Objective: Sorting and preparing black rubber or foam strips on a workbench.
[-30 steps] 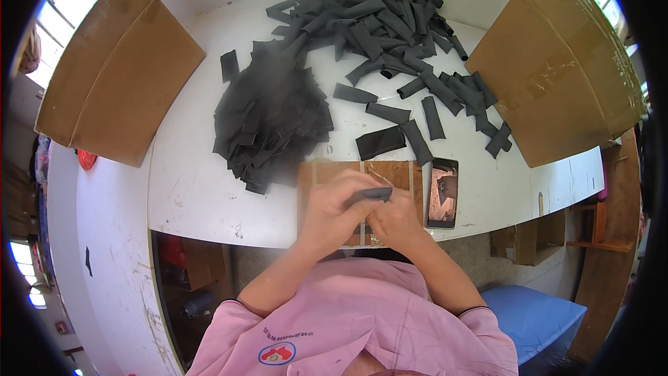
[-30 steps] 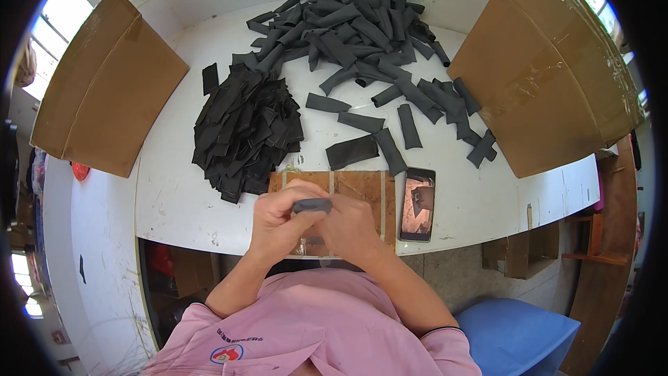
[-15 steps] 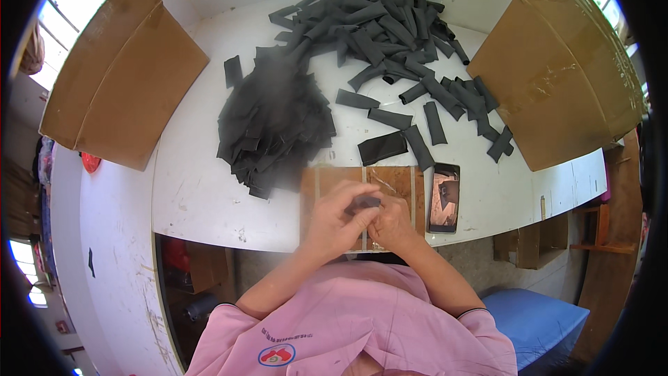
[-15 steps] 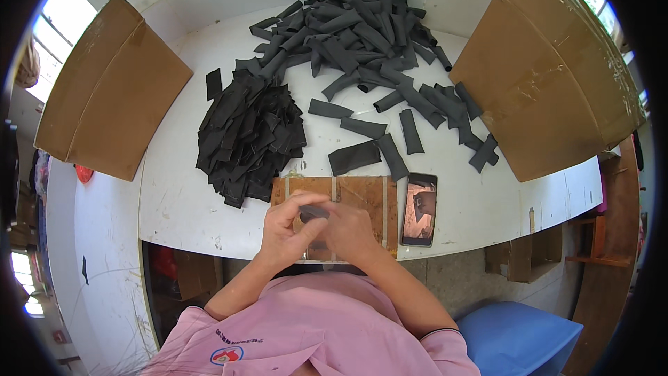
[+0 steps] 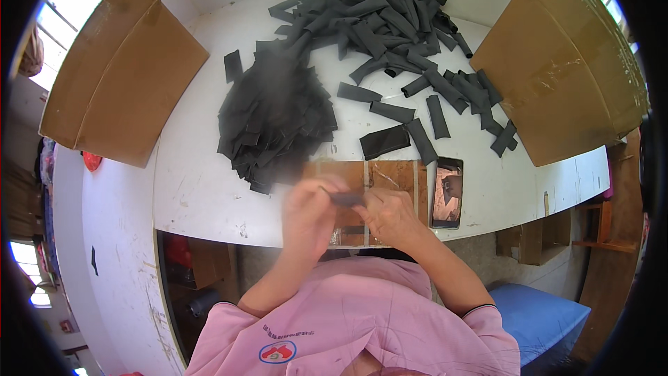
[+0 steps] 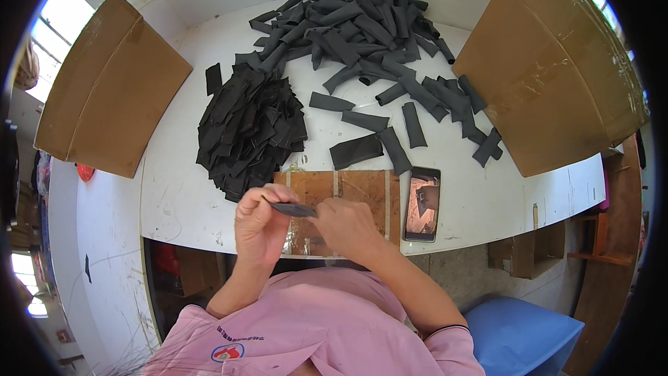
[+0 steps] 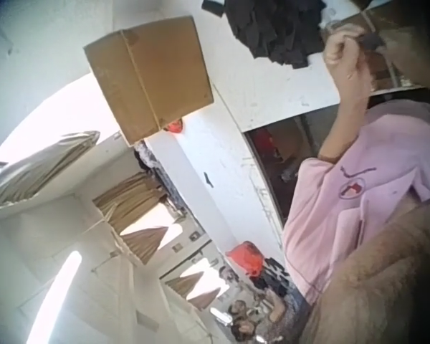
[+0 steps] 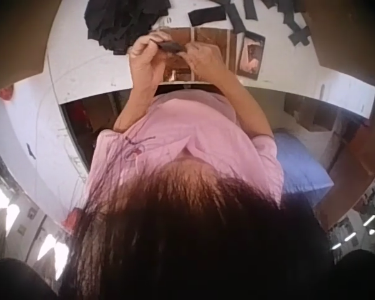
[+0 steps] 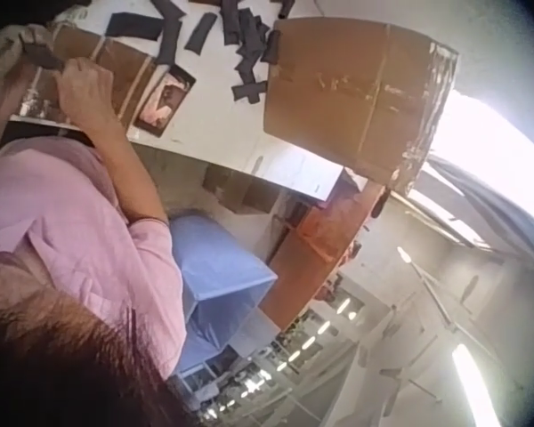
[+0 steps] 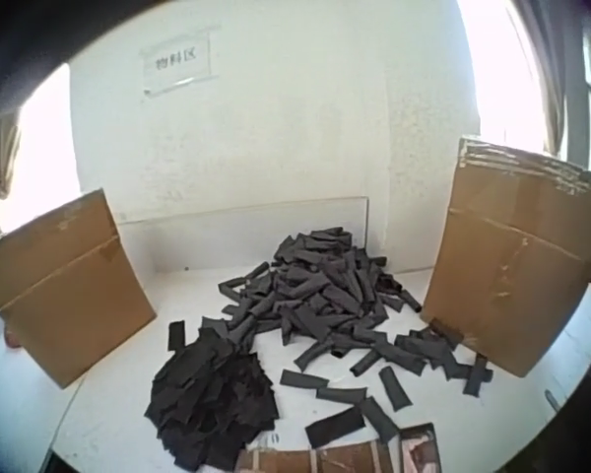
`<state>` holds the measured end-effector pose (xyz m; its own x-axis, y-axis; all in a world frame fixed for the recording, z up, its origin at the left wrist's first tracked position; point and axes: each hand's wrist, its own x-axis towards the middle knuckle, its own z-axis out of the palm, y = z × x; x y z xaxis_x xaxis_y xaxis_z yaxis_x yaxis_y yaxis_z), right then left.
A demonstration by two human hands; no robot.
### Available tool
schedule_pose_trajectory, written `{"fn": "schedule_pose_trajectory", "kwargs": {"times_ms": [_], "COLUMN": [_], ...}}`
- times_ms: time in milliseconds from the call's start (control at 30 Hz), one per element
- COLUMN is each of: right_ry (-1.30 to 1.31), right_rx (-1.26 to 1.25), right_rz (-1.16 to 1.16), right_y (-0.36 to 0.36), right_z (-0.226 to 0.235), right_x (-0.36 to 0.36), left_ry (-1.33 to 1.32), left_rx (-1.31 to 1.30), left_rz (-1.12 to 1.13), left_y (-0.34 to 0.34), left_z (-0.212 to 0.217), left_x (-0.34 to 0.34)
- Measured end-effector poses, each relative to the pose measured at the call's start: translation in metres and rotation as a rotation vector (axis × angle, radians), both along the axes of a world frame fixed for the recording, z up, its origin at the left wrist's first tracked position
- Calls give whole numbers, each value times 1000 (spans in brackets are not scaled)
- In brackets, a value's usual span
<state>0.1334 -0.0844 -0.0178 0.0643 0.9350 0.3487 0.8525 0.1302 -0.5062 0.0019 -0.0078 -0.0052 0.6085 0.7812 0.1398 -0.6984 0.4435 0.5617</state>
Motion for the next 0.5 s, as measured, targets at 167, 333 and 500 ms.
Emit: {"fn": "schedule_pose_trajectory", "kwargs": {"times_ms": [167, 333, 500], "right_ry": [30, 150, 534], "right_rx": [81, 60, -19], "right_rz": [20, 101, 49], "right_y": [-1, -4, 6], "right_z": [8, -9, 32], "right_x": [2, -1, 23], "left_ry": [101, 226, 875], "left_rx": [75, 178, 324], "left_rz": [28, 63, 192], "left_y": [5, 1, 11], "left_z": [-2, -6, -34], "left_x": [-3, 4, 5]}}
